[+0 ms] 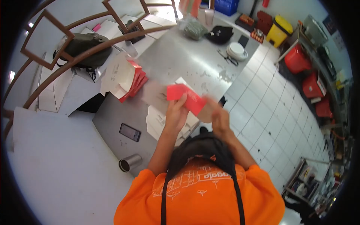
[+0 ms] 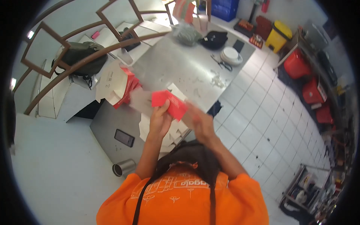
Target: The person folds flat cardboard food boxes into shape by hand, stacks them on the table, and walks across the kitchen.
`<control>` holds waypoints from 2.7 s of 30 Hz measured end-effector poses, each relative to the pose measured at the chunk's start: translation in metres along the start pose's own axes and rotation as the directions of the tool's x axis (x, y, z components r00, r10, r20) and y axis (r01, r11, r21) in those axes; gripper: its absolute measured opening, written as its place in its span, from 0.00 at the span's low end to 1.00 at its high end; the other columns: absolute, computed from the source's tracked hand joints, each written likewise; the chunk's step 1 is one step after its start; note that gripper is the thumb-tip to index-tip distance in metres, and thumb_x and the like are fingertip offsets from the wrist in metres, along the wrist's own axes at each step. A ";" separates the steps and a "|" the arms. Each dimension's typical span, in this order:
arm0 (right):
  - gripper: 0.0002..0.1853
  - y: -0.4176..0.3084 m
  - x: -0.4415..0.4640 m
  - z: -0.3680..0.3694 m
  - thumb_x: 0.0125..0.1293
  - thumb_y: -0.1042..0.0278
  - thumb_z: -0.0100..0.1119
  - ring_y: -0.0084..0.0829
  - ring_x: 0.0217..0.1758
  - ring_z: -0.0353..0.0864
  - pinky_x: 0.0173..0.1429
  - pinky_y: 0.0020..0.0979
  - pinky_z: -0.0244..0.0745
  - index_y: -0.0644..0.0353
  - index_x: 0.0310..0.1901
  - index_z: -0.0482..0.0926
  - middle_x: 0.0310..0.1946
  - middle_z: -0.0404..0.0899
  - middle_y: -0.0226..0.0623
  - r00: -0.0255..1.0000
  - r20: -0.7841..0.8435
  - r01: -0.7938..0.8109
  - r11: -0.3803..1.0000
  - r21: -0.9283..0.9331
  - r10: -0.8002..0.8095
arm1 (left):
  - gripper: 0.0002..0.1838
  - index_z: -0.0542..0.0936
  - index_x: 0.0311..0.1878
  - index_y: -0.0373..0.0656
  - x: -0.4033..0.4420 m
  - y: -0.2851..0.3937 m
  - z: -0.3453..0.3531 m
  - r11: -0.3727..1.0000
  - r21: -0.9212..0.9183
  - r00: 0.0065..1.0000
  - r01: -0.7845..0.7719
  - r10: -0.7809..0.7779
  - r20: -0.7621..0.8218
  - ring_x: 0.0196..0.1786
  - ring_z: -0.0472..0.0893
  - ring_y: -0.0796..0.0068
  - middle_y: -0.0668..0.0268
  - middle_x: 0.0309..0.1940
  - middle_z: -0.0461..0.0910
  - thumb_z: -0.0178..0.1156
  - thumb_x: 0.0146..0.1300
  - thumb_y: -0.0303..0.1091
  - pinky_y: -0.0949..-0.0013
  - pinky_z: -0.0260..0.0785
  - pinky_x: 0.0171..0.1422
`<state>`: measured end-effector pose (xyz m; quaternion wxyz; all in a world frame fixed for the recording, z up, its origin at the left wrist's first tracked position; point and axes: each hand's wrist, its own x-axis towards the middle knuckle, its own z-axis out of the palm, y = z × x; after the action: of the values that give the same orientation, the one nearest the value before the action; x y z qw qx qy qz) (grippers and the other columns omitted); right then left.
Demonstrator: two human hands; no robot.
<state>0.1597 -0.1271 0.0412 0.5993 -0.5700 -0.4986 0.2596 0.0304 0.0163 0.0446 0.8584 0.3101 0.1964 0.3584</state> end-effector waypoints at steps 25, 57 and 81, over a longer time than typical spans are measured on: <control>0.30 -0.043 0.035 0.033 0.64 0.68 0.68 0.48 0.56 0.87 0.57 0.36 0.82 0.69 0.67 0.74 0.63 0.79 0.56 0.951 -0.184 0.178 0.924 -0.337 -0.250 | 0.16 0.78 0.58 0.38 -0.003 -0.024 -0.029 -0.391 0.642 0.522 -0.660 0.376 0.765 0.53 0.84 0.67 0.62 0.50 0.84 0.62 0.71 0.32 0.59 0.77 0.53; 0.21 0.082 0.040 0.092 0.83 0.55 0.44 0.47 0.50 0.86 0.56 0.40 0.78 0.65 0.64 0.68 0.47 0.84 0.55 0.988 -0.068 -0.146 0.982 -0.120 0.138 | 0.24 0.76 0.68 0.48 -0.086 0.004 -0.086 -0.315 0.897 0.939 -0.310 0.046 0.341 0.62 0.77 0.54 0.58 0.59 0.78 0.58 0.68 0.32 0.50 0.69 0.65; 0.38 0.220 0.014 0.038 0.71 0.45 0.59 0.65 0.69 0.70 0.69 0.60 0.67 0.65 0.73 0.64 0.70 0.68 0.62 0.910 -0.068 -0.259 0.431 -0.864 0.409 | 0.42 0.73 0.71 0.46 0.031 -0.036 -0.192 -0.127 0.988 0.976 -0.089 -0.207 0.062 0.74 0.68 0.49 0.53 0.72 0.69 0.73 0.57 0.58 0.41 0.63 0.73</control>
<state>0.1873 -0.0511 -0.1674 0.1334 -0.8560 -0.4812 0.1336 -0.0389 0.0946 -0.1231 0.3639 0.8724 0.3260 0.0178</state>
